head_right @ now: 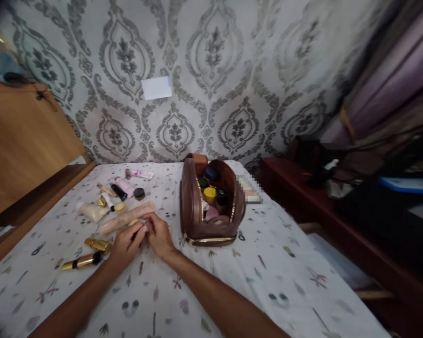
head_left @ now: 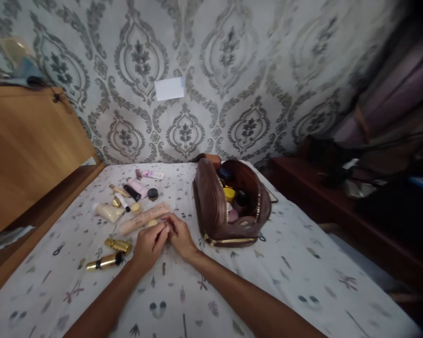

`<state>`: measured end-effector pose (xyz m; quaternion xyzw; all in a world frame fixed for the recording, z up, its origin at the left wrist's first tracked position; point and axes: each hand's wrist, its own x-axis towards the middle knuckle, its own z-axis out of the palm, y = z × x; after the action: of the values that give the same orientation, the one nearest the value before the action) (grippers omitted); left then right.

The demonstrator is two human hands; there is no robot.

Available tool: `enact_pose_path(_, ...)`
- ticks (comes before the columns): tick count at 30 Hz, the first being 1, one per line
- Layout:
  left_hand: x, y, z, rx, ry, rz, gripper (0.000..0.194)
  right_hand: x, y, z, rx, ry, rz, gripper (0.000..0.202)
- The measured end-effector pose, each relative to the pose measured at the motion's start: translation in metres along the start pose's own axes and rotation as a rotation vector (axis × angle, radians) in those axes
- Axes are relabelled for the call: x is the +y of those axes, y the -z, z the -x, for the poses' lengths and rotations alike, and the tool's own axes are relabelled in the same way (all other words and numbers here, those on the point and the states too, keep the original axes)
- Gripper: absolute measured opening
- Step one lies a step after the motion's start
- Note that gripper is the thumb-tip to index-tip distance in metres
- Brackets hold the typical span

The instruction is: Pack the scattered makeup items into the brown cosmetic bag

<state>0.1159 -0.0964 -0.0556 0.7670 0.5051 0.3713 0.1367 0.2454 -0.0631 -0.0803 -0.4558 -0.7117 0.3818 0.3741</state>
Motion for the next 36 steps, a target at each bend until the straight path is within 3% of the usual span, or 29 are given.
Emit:
enact_pose_path(13, -0.001, 0.001, -0.003, 0.023, 0.032, 0.011, 0.033, 0.001, 0.002, 0.002, 0.092, 0.044, -0.123, 0.024)
enact_pose_path(18, -0.021, 0.019, -0.033, 0.121, 0.075, -0.03, 0.028, 0.009, -0.003, -0.002, 0.132, 0.086, -0.244, 0.027)
enact_pose_path(24, -0.074, 0.038, -0.089, 0.122, 0.217, -0.176, 0.032, 0.019, -0.01, -0.008, 0.11, 0.035, -0.298, 0.022)
enact_pose_path(29, -0.097, 0.027, -0.114, 0.04, 0.25, -0.23, 0.042, 0.02, -0.011, -0.008, 0.114, 0.034, -0.31, 0.022)
enact_pose_path(36, -0.094, 0.01, -0.124, -0.018, 0.282, -0.192, 0.034, 0.021, -0.011, -0.007, 0.119, 0.05, -0.318, 0.021)
